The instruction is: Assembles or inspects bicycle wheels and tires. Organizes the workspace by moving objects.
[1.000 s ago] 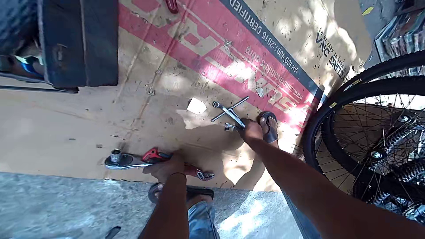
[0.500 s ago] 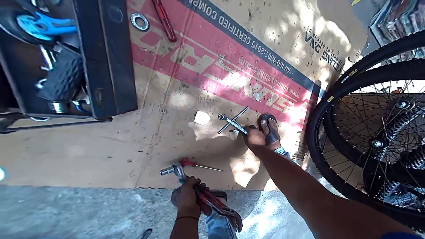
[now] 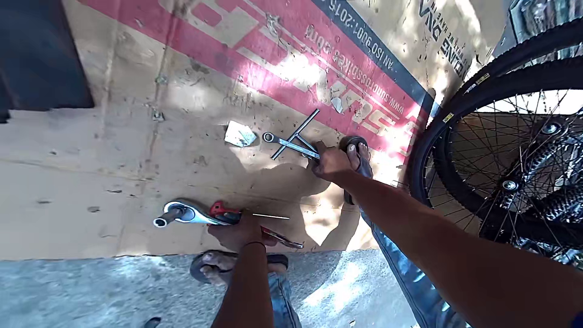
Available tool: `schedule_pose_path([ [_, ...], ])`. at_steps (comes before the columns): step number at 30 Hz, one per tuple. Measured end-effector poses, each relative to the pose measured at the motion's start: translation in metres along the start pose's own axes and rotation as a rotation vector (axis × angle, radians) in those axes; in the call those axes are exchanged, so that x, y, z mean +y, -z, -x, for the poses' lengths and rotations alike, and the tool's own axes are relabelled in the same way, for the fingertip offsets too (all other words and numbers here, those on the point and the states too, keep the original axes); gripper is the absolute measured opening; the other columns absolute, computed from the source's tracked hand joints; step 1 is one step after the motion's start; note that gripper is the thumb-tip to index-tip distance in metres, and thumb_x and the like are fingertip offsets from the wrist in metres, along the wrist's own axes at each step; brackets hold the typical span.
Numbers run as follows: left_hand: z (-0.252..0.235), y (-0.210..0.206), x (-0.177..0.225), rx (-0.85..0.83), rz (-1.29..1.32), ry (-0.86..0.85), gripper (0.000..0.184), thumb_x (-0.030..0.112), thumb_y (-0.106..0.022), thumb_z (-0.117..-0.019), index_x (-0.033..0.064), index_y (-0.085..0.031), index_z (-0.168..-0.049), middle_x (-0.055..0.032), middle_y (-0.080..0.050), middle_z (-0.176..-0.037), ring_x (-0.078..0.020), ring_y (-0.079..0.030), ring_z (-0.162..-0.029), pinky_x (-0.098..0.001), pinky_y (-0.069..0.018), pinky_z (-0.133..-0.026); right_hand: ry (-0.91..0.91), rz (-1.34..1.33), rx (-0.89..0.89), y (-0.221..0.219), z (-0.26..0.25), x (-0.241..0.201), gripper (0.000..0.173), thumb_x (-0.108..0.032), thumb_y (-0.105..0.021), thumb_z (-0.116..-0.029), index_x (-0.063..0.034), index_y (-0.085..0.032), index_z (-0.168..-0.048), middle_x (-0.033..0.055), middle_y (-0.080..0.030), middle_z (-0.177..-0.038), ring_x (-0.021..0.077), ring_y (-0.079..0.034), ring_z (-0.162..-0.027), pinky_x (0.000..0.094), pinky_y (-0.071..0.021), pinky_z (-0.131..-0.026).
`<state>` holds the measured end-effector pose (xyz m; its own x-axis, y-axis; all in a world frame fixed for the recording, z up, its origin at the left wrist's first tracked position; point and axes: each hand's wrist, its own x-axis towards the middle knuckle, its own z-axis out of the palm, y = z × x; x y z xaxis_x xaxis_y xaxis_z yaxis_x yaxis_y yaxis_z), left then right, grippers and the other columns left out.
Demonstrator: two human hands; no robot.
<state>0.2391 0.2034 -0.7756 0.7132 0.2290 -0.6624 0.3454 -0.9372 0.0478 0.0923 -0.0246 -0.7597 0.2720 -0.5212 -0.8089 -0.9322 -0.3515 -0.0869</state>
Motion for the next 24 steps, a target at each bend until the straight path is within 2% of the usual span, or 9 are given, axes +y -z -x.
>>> schedule_pose_path([
  [2, -0.003, -0.001, -0.003, 0.02, -0.045, 0.026, 0.094, 0.03, -0.086, -0.0802, -0.003, -0.034, -0.152, -0.0245, -0.059, -0.138, -0.0356, -0.058, -0.131, -0.0527, -0.0462, -0.109, -0.016, -0.066, -0.014, 0.0, 0.002, -0.002, 0.037, -0.037, -0.069, -0.0856, -0.0153, -0.068, -0.116, 0.0126, -0.073, -0.097, 0.0339, -0.072, -0.091, 0.0588, -0.0564, -0.072],
  [4, -0.007, -0.002, 0.002, -0.007, -0.085, 0.017, 0.098, 0.034, -0.085, -0.0807, -0.0046, -0.031, -0.153, -0.0266, -0.059, -0.138, -0.0377, -0.058, -0.13, -0.0543, -0.0472, -0.107, -0.058, -0.127, -0.038, 0.01, 0.009, -0.007, 0.032, -0.036, -0.067, -0.0887, -0.0144, -0.071, -0.111, 0.0135, -0.073, -0.105, 0.0343, -0.071, -0.097, 0.0601, -0.0564, -0.076],
  [7, -0.004, 0.017, 0.011, -0.131, 0.082, -0.04, 0.083, 0.017, -0.081, -0.0861, -0.0076, -0.035, -0.15, -0.0283, -0.057, -0.138, -0.0377, -0.059, -0.127, -0.0527, -0.0468, -0.108, -0.169, -0.273, -0.129, 0.023, 0.032, -0.021, 0.029, -0.035, -0.06, -0.0963, -0.0109, -0.072, -0.107, 0.0157, -0.072, -0.109, 0.0357, -0.069, -0.104, 0.0622, -0.0549, -0.082],
  [9, 0.011, 0.038, 0.023, -0.227, 0.251, -0.043, 0.052, 0.009, -0.075, -0.0908, -0.0071, -0.051, -0.134, -0.023, -0.07, -0.108, -0.0307, -0.07, -0.092, -0.0484, -0.058, -0.082, -0.263, -0.426, -0.282, 0.027, 0.045, -0.023, 0.034, -0.037, -0.055, -0.0992, -0.0102, -0.07, -0.113, 0.0157, -0.072, -0.108, 0.0333, -0.07, -0.102, 0.0604, -0.0543, -0.084],
  [10, 0.021, 0.053, 0.032, -0.302, 0.308, -0.012, 0.042, 0.01, -0.069, -0.0954, -0.0059, -0.052, -0.13, -0.02, -0.07, -0.098, -0.0271, -0.07, -0.079, -0.0448, -0.0597, -0.071, -0.291, -0.526, -0.355, 0.026, 0.052, -0.023, 0.035, -0.037, -0.054, -0.0994, -0.0091, -0.068, -0.115, 0.0149, -0.071, -0.104, 0.0309, -0.07, -0.095, 0.0573, -0.0549, -0.082],
  [13, 0.058, 0.093, 0.071, -0.468, 0.359, -0.01, 0.033, 0.005, -0.063, -0.0959, -0.0057, -0.051, -0.125, -0.0173, -0.067, -0.086, -0.0246, -0.067, -0.065, -0.0415, -0.0591, -0.059, -0.297, -0.796, -0.451, 0.034, 0.082, -0.024, 0.035, -0.034, -0.049, -0.1017, -0.0052, -0.063, -0.117, 0.0122, -0.07, -0.092, 0.0262, -0.07, -0.08, 0.0503, -0.0564, -0.075],
  [18, 0.104, 0.117, 0.148, -0.557, 0.243, -0.316, 0.055, -0.002, -0.074, -0.0798, -0.0055, -0.052, -0.13, -0.0184, -0.067, -0.094, -0.0265, -0.068, -0.074, -0.0439, -0.0596, -0.065, -0.269, -1.183, -0.388, 0.079, 0.104, -0.029, 0.026, -0.022, -0.045, -0.1073, -0.0042, -0.053, -0.125, 0.007, -0.063, -0.083, 0.0195, -0.067, -0.071, 0.0382, -0.0583, -0.067],
  [21, 0.109, 0.121, 0.219, -0.534, 0.122, -0.516, 0.059, 0.001, -0.077, -0.0772, -0.0037, -0.054, -0.132, -0.0174, -0.066, -0.105, -0.0254, -0.066, -0.089, -0.0455, -0.0571, -0.078, -0.13, -1.11, -0.337, 0.125, 0.085, -0.039, 0.036, -0.013, -0.05, -0.0989, -0.006, -0.051, -0.134, 0.0107, -0.066, -0.093, 0.0229, -0.068, -0.077, 0.0433, -0.0576, -0.073],
  [24, 0.109, 0.137, 0.303, -0.441, -0.059, -0.666, 0.06, 0.007, -0.08, -0.0814, -0.0012, -0.054, -0.135, -0.0209, -0.067, -0.109, -0.0325, -0.067, -0.097, -0.0554, -0.0559, -0.085, 0.005, -0.912, -0.229, 0.187, 0.054, -0.072, 0.034, -0.019, -0.053, -0.0981, -0.0077, -0.06, -0.129, 0.0142, -0.07, -0.106, 0.028, -0.069, -0.093, 0.0515, -0.0559, -0.085],
])
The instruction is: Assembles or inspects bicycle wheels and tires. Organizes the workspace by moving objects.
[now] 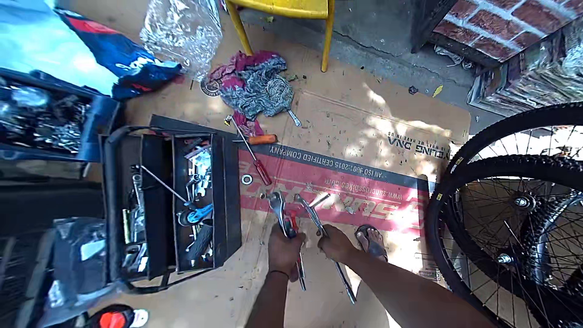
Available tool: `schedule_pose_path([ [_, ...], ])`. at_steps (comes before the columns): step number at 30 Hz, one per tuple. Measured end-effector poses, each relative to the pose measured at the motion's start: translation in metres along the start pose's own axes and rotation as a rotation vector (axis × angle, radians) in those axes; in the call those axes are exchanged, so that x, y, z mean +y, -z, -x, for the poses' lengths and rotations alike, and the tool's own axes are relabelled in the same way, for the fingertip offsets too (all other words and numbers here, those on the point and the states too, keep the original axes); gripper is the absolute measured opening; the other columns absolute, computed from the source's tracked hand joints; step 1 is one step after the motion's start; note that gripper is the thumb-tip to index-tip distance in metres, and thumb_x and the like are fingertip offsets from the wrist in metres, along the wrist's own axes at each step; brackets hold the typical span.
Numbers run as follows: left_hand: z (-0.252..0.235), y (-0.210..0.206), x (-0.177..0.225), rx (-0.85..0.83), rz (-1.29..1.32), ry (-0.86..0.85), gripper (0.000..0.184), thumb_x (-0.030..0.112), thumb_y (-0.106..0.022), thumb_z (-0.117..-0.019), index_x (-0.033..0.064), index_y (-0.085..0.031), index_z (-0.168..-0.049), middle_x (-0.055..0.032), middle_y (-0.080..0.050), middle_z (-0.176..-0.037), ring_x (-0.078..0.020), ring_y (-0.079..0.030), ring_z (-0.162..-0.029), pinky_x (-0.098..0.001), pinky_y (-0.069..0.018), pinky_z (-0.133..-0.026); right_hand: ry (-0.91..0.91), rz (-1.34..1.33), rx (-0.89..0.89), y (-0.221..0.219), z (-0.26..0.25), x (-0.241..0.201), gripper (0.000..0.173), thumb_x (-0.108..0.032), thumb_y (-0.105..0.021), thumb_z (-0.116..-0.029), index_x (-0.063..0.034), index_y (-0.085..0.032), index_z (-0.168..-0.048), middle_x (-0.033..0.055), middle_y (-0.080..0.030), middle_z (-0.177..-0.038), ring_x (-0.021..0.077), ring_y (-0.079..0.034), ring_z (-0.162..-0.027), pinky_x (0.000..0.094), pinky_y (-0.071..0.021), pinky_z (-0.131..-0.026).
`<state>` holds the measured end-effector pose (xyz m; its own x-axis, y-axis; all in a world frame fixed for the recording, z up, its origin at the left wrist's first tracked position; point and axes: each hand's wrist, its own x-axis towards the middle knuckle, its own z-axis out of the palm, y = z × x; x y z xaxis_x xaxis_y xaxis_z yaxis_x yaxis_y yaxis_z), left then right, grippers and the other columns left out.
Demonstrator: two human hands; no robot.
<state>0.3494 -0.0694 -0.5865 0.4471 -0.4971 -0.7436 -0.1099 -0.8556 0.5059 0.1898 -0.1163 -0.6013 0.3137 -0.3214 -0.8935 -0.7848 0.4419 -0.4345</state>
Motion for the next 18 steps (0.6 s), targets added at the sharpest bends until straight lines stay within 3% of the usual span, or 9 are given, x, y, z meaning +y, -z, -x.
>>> schedule_pose_path([
  [3, -0.034, 0.042, 0.075, 0.136, -0.118, -0.131, 0.065, 0.016, -0.082, -0.0869, -0.0026, -0.05, -0.141, -0.0274, -0.065, -0.118, -0.0427, -0.065, -0.106, -0.0654, -0.0507, -0.092, 0.217, 0.065, 0.013, 0.02, -0.028, -0.091, 0.037, -0.018, -0.062, -0.0985, -0.0031, -0.061, -0.132, 0.0226, -0.069, -0.114, 0.0375, -0.067, -0.105, 0.0606, -0.0528, -0.091],
  [5, -0.041, 0.073, 0.116, 0.241, -0.131, -0.235, 0.085, 0.026, -0.08, -0.0874, -0.0014, -0.034, -0.153, -0.0297, -0.056, -0.138, -0.0456, -0.056, -0.126, -0.0648, -0.045, -0.105, 0.383, 0.035, -0.006, 0.033, -0.052, -0.133, 0.049, -0.015, -0.067, -0.0956, -0.0037, -0.055, -0.142, 0.0224, -0.069, -0.117, 0.0364, -0.068, -0.106, 0.0605, -0.0549, -0.092],
  [7, -0.029, 0.099, 0.142, 0.317, -0.152, -0.313, 0.094, 0.035, -0.076, -0.0879, 0.0002, -0.025, -0.158, -0.0295, -0.044, -0.151, -0.0439, -0.044, -0.139, -0.0598, -0.0381, -0.114, 0.524, 0.061, -0.004, 0.043, -0.065, -0.148, 0.046, -0.011, -0.064, -0.0981, -0.0003, -0.056, -0.142, 0.022, -0.069, -0.12, 0.0334, -0.068, -0.108, 0.0559, -0.0551, -0.094],
  [9, -0.01, 0.108, 0.144, 0.359, -0.145, -0.377, 0.093, 0.039, -0.072, -0.0894, 0.004, -0.023, -0.16, -0.0244, -0.039, -0.156, -0.0336, -0.041, -0.144, -0.048, -0.0366, -0.117, 0.562, 0.09, 0.02, 0.057, -0.063, -0.137, 0.043, -0.008, -0.061, -0.0982, -0.0003, -0.059, -0.14, 0.0204, -0.068, -0.127, 0.03, -0.067, -0.116, 0.052, -0.054, -0.1],
  [11, 0.021, 0.106, 0.114, 0.329, -0.114, -0.431, 0.087, 0.039, -0.069, -0.0929, 0.0065, -0.023, -0.16, -0.0198, -0.04, -0.156, -0.0252, -0.043, -0.142, -0.0398, -0.0408, -0.115, 0.547, 0.134, 0.059, 0.064, -0.047, -0.105, 0.044, -0.007, -0.061, -0.0967, -0.0018, -0.058, -0.141, 0.0192, -0.068, -0.126, 0.0286, -0.067, -0.114, 0.0503, -0.0546, -0.099],
  [13, 0.067, 0.082, 0.062, 0.219, -0.038, -0.387, 0.079, 0.035, -0.066, -0.0971, 0.0062, -0.026, -0.159, -0.0191, -0.041, -0.156, -0.0278, -0.045, -0.141, -0.0466, -0.0454, -0.111, 0.519, 0.199, 0.148, 0.072, -0.023, -0.044, 0.034, -0.01, -0.062, -0.0971, -0.0024, -0.066, -0.13, 0.0172, -0.072, -0.109, 0.0283, -0.07, -0.098, 0.052, -0.0571, -0.09],
  [15, 0.123, 0.048, -0.003, 0.091, 0.03, -0.187, 0.073, 0.029, -0.067, -0.097, 0.0023, -0.033, -0.156, -0.022, -0.044, -0.154, -0.0328, -0.049, -0.139, -0.0531, -0.0475, -0.109, 0.413, 0.222, 0.182, 0.071, 0.0, 0.018, 0.026, -0.013, -0.062, -0.0977, -0.0048, -0.07, -0.121, 0.0131, -0.073, -0.102, 0.026, -0.071, -0.092, 0.0519, -0.0585, -0.086],
  [18, 0.218, -0.006, -0.09, -0.209, 0.01, 0.119, 0.068, 0.021, -0.068, -0.0961, -0.0093, -0.039, -0.15, -0.0306, -0.054, -0.141, -0.0383, -0.057, -0.129, -0.0512, -0.0499, -0.107, 0.223, 0.235, 0.155, 0.05, 0.023, 0.099, 0.029, -0.018, -0.065, -0.0982, -0.0082, -0.07, -0.125, 0.0094, -0.075, -0.102, 0.0227, -0.073, -0.092, 0.0506, -0.0593, -0.087],
])
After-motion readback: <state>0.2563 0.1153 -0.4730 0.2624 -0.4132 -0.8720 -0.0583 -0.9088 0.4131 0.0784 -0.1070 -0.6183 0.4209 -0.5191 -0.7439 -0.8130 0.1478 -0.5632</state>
